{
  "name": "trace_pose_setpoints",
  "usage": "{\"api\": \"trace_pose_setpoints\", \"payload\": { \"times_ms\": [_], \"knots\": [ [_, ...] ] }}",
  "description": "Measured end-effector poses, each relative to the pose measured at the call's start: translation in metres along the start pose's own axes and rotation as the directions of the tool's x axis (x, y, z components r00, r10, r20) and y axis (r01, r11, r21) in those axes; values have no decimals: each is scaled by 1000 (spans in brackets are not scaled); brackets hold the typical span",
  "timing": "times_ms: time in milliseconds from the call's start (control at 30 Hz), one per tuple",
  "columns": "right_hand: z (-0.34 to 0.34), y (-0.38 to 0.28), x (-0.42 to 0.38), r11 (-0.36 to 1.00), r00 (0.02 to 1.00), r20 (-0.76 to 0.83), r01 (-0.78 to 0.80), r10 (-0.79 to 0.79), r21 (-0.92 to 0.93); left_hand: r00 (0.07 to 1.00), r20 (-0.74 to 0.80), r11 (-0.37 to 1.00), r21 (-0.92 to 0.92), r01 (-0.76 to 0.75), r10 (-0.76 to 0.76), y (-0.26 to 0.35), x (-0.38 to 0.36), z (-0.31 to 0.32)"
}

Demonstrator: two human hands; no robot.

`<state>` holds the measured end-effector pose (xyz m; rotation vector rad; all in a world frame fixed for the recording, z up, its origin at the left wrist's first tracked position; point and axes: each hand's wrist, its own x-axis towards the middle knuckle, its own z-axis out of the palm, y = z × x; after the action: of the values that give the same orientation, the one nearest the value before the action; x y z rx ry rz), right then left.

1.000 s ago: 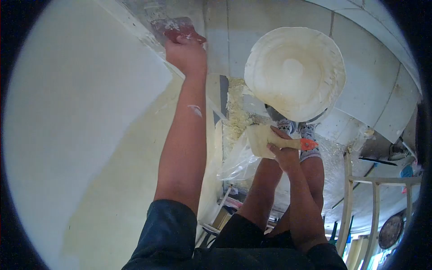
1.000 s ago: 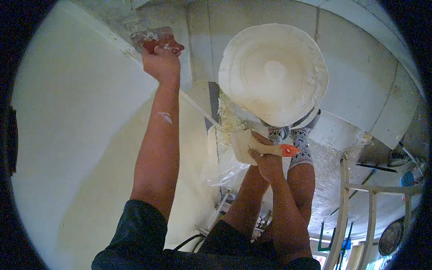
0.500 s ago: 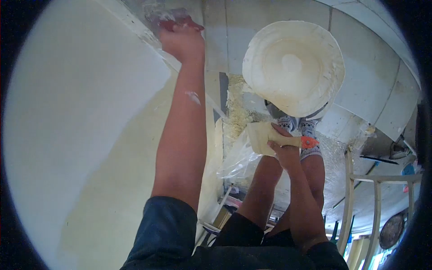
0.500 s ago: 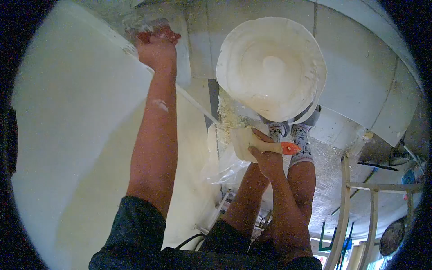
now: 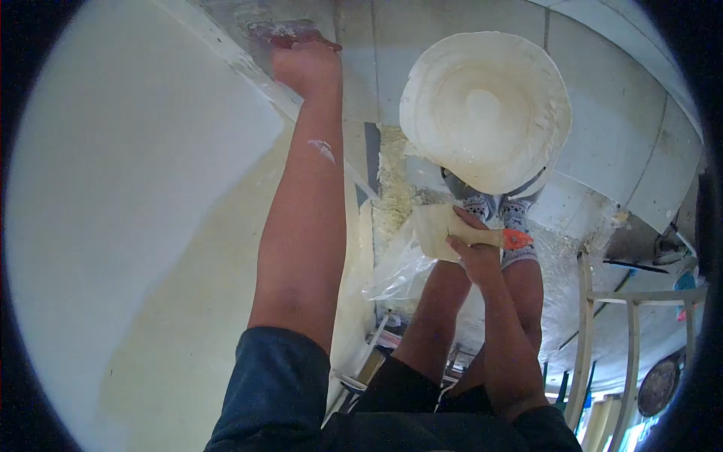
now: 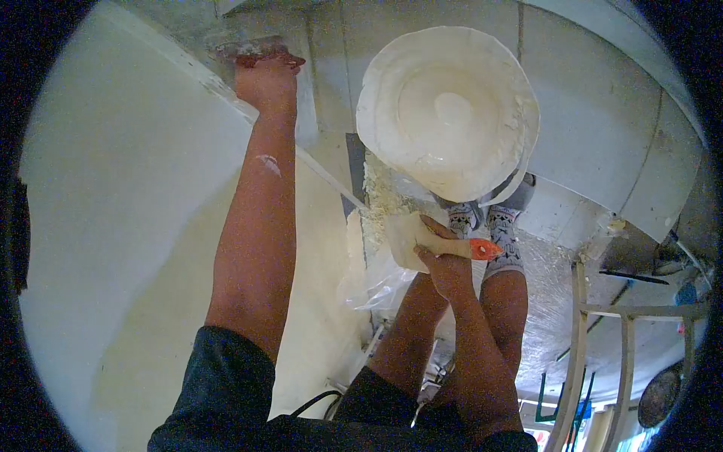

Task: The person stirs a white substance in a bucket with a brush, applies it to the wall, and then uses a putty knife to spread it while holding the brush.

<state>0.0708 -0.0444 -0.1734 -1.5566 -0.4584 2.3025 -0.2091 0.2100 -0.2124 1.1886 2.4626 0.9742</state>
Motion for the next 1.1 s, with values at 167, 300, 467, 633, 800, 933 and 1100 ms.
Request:
{"api": "trace_pose_setpoints", "payload": {
  "times_ms": [167, 300, 467, 633, 800, 933, 1100],
  "knots": [
    [4, -3, -1, 1000, 1000, -12, -5, 5, 21, 986, 23, 969, -180, 169, -168, 29, -24, -5],
    [3, -6, -1, 999, 1000, -13, 20, -19, 35, 992, 86, 978, -178, 106, -92, 17, -4, 3],
    [6, 3, 2, 998, 998, -28, 51, -50, 24, 977, 72, 911, -354, 212, -200, 27, -8, 2],
    [4, 9, 6, 998, 998, -35, 53, -54, -38, 967, 123, 870, -422, 256, -225, 21, -12, 4],
    [5, 3, 5, 997, 999, -34, 10, -13, -83, 916, 218, 704, -587, 399, -337, 21, -11, 10],
    [8, -2, 6, 997, 999, -29, 21, -23, -71, 982, 17, 960, -208, 188, -189, 8, -9, 17],
    [8, 10, 7, 999, 999, -35, -14, 15, 37, 999, 7, 999, -5, 52, -52, 36, -13, 14]
  ]
}}
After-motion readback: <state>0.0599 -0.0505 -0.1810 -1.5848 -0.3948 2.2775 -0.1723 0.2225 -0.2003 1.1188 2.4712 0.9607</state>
